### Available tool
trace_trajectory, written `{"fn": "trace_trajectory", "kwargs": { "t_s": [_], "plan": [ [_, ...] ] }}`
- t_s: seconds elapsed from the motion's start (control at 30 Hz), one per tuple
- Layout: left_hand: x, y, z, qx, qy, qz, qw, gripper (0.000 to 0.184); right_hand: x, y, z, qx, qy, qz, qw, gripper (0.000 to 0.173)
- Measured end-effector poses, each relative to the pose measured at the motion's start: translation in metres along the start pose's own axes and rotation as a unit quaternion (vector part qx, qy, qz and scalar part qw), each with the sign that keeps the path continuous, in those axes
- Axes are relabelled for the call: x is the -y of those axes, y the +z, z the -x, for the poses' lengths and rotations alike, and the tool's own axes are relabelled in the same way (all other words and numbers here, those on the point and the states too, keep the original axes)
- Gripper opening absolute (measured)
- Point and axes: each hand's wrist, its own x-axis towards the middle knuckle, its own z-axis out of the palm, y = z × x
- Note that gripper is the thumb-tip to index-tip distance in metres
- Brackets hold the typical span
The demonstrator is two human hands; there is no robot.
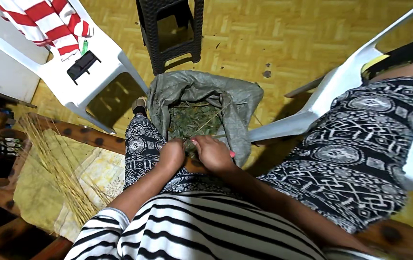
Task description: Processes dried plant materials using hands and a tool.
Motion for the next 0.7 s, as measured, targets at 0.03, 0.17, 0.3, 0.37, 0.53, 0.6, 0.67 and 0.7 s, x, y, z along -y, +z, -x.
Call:
{"fn": "trace_trajectory", "kwargs": {
  "t_s": [0.03,0.17,0.3,0.37,0.53,0.6,0.67,0.7],
  "plan": [
    [0.001,0.002,0.001,-0.007,0.009,-0.013,1.0,0.029,-0.002,0.002,0.0,-0.013,-0.007,0.012,1.0,0.039],
    [0.002,0.003,0.003,-0.015,0.012,-0.029,0.999,0.027,-0.013,0.008,-0.004,-0.051,-0.016,0.031,0.998,0.035],
    [0.004,-0.001,0.004,-0.01,0.009,-0.033,0.999,0.026,-0.03,0.004,-0.014,-0.077,0.025,0.014,0.997,0.036],
    [0.007,-0.001,0.007,-0.021,0.015,-0.036,0.999,0.024,-0.041,-0.003,-0.018,-0.081,0.05,-0.009,0.995,0.039],
    [0.01,0.002,0.006,-0.064,0.033,-0.055,0.996,0.025,-0.026,-0.001,-0.006,-0.04,-0.003,-0.062,0.997,0.038],
    [0.01,0.003,0.006,-0.083,0.045,-0.065,0.993,0.025,-0.016,0.001,-0.002,-0.02,-0.025,-0.048,0.998,0.038],
    [0.011,0.005,0.006,-0.105,0.062,-0.074,0.99,0.025,-0.014,0.003,-0.002,-0.034,-0.041,-0.028,0.998,0.038],
    [0.011,0.006,0.006,-0.117,0.072,-0.077,0.988,0.025,-0.015,0.004,-0.003,-0.044,-0.043,-0.019,0.998,0.038]
  ]
}}
